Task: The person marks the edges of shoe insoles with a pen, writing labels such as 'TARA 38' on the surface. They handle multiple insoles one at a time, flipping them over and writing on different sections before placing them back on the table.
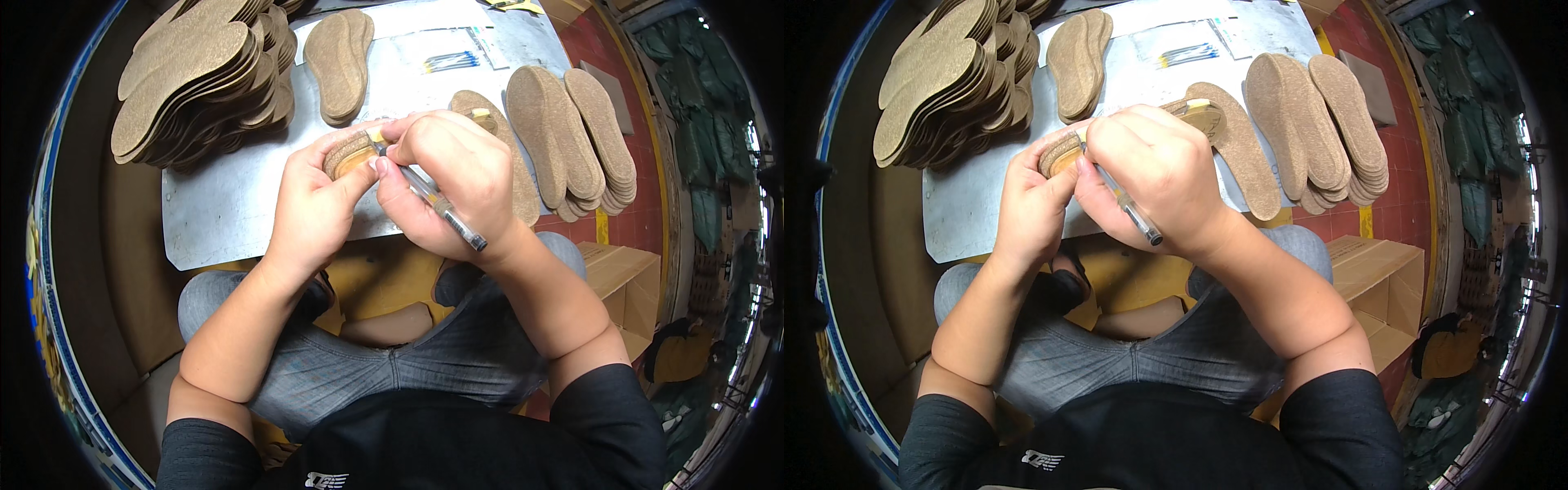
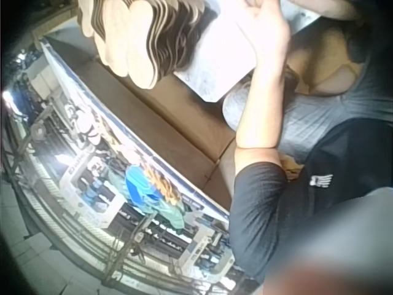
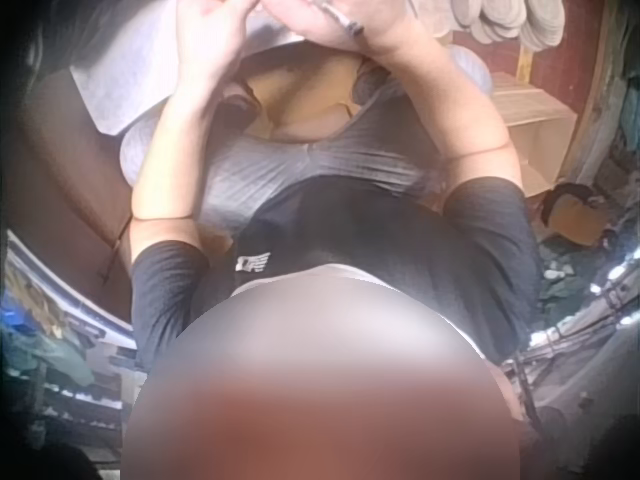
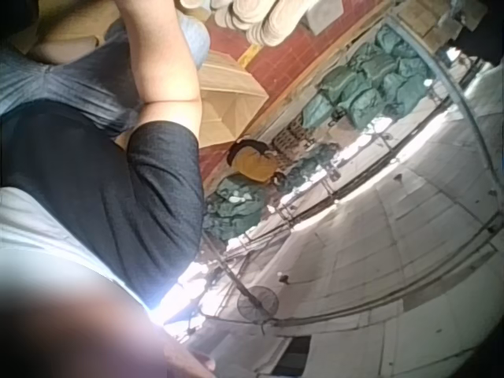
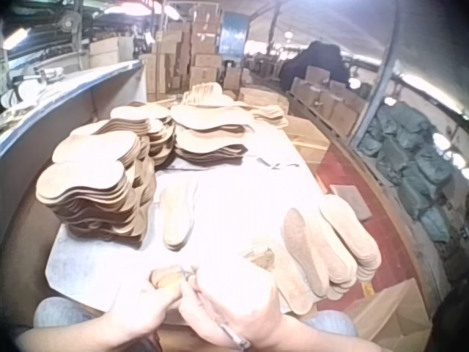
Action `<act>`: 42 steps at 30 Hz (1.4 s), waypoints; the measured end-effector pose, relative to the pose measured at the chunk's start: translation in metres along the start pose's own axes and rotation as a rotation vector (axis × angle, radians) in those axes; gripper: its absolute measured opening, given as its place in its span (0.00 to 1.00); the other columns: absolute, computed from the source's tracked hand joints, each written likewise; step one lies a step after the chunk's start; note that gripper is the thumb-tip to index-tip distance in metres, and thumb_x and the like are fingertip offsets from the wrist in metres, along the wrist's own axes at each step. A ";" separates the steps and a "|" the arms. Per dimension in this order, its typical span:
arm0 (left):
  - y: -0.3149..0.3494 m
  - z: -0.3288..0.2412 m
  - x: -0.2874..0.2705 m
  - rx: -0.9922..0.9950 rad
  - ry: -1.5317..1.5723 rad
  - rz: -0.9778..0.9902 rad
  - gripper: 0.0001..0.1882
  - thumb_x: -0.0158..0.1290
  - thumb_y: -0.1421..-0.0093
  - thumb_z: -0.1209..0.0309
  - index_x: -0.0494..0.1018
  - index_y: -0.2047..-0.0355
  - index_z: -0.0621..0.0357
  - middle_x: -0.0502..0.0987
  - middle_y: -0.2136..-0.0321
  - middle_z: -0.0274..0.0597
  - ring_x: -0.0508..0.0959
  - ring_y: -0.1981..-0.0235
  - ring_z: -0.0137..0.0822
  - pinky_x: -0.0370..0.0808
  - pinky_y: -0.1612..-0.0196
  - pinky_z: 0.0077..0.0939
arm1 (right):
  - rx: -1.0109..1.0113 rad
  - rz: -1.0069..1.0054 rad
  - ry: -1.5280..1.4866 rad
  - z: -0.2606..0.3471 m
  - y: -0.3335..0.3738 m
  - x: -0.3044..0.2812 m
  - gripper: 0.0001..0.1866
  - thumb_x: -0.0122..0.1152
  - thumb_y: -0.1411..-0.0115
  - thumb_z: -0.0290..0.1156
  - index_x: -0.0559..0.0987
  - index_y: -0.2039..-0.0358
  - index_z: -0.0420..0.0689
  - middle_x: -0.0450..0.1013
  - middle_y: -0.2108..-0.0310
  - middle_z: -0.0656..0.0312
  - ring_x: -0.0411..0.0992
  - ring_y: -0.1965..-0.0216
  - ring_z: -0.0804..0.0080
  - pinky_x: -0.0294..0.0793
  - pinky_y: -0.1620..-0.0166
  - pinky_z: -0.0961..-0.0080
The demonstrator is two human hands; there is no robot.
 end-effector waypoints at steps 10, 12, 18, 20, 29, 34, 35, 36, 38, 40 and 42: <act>-0.001 0.003 -0.007 -0.071 0.171 0.007 0.20 0.63 0.25 0.81 0.81 0.36 0.74 0.89 0.44 0.47 0.87 0.44 0.31 0.83 0.36 0.29 | 0.050 0.031 -0.036 -0.002 0.002 0.005 0.09 0.77 0.43 0.20 0.81 0.68 0.38 0.84 0.67 0.49 0.89 0.61 0.49 0.87 0.57 0.61; -0.001 0.002 -0.007 -0.115 0.155 -0.012 0.20 0.64 0.25 0.80 0.81 0.36 0.73 0.89 0.44 0.47 0.87 0.44 0.31 0.83 0.36 0.29 | 0.062 0.040 -0.042 -0.003 0.002 0.005 0.09 0.77 0.42 0.20 0.81 0.67 0.38 0.85 0.67 0.48 0.89 0.61 0.50 0.87 0.58 0.62; -0.002 -0.001 -0.007 -0.122 0.126 0.004 0.19 0.65 0.26 0.78 0.82 0.37 0.73 0.89 0.45 0.46 0.87 0.45 0.31 0.84 0.37 0.28 | 0.075 0.039 -0.055 -0.004 0.002 0.006 0.09 0.78 0.41 0.21 0.82 0.67 0.37 0.86 0.66 0.47 0.89 0.62 0.52 0.87 0.59 0.63; -0.002 -0.001 -0.008 -0.135 0.114 0.004 0.19 0.65 0.26 0.78 0.82 0.37 0.73 0.89 0.46 0.46 0.87 0.46 0.31 0.84 0.38 0.28 | 0.080 0.040 -0.058 -0.005 0.003 0.006 0.09 0.78 0.41 0.22 0.82 0.66 0.37 0.86 0.66 0.47 0.89 0.62 0.52 0.87 0.59 0.63; -0.003 0.002 -0.009 -0.153 0.108 0.009 0.19 0.66 0.25 0.76 0.81 0.37 0.74 0.89 0.46 0.47 0.87 0.47 0.31 0.84 0.39 0.28 | 0.109 0.048 -0.084 -0.006 0.003 0.007 0.08 0.78 0.40 0.22 0.83 0.66 0.37 0.86 0.66 0.47 0.89 0.63 0.52 0.87 0.59 0.64; -0.003 0.002 -0.009 -0.164 0.143 0.011 0.20 0.67 0.25 0.75 0.81 0.37 0.75 0.89 0.45 0.48 0.87 0.47 0.31 0.85 0.38 0.28 | 0.126 0.063 -0.079 -0.006 0.003 0.007 0.08 0.78 0.40 0.22 0.84 0.66 0.36 0.86 0.65 0.47 0.89 0.63 0.53 0.87 0.59 0.64; -0.003 0.002 -0.009 -0.162 0.126 0.011 0.20 0.67 0.25 0.75 0.81 0.37 0.75 0.89 0.45 0.48 0.87 0.47 0.31 0.85 0.38 0.28 | 0.129 0.066 -0.078 -0.006 0.003 0.006 0.08 0.78 0.39 0.22 0.84 0.65 0.36 0.86 0.65 0.48 0.89 0.63 0.53 0.87 0.59 0.64; -0.003 0.002 -0.009 -0.162 0.122 0.011 0.20 0.67 0.25 0.75 0.81 0.37 0.75 0.89 0.45 0.48 0.87 0.47 0.31 0.85 0.38 0.28 | 0.132 0.069 -0.078 -0.006 0.003 0.006 0.08 0.78 0.39 0.22 0.84 0.65 0.36 0.86 0.65 0.48 0.89 0.63 0.53 0.87 0.59 0.64; -0.003 0.002 -0.009 -0.164 0.102 0.022 0.20 0.65 0.23 0.75 0.80 0.36 0.74 0.88 0.44 0.48 0.88 0.46 0.33 0.85 0.37 0.30 | 0.141 0.076 -0.076 -0.006 0.003 0.006 0.08 0.78 0.39 0.22 0.84 0.65 0.37 0.86 0.65 0.48 0.89 0.63 0.53 0.87 0.59 0.64; -0.003 0.002 -0.010 -0.167 0.080 0.040 0.20 0.61 0.21 0.75 0.78 0.33 0.72 0.87 0.43 0.48 0.89 0.45 0.35 0.86 0.36 0.33 | 0.151 0.084 -0.072 -0.006 0.003 0.006 0.08 0.78 0.39 0.23 0.84 0.65 0.37 0.86 0.64 0.49 0.89 0.63 0.54 0.87 0.59 0.65; -0.004 0.002 -0.010 -0.174 0.063 0.036 0.19 0.61 0.21 0.74 0.78 0.34 0.72 0.87 0.43 0.48 0.89 0.45 0.35 0.86 0.36 0.34 | 0.156 0.097 -0.070 -0.007 0.003 0.006 0.08 0.78 0.39 0.23 0.84 0.64 0.37 0.86 0.64 0.49 0.88 0.63 0.54 0.87 0.59 0.65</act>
Point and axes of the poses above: each hand's wrist, its own y-axis away from the middle knuckle, its own x-axis out of the palm, z = x × y, the point moved 1 cm from there along -y, towards the middle knuckle
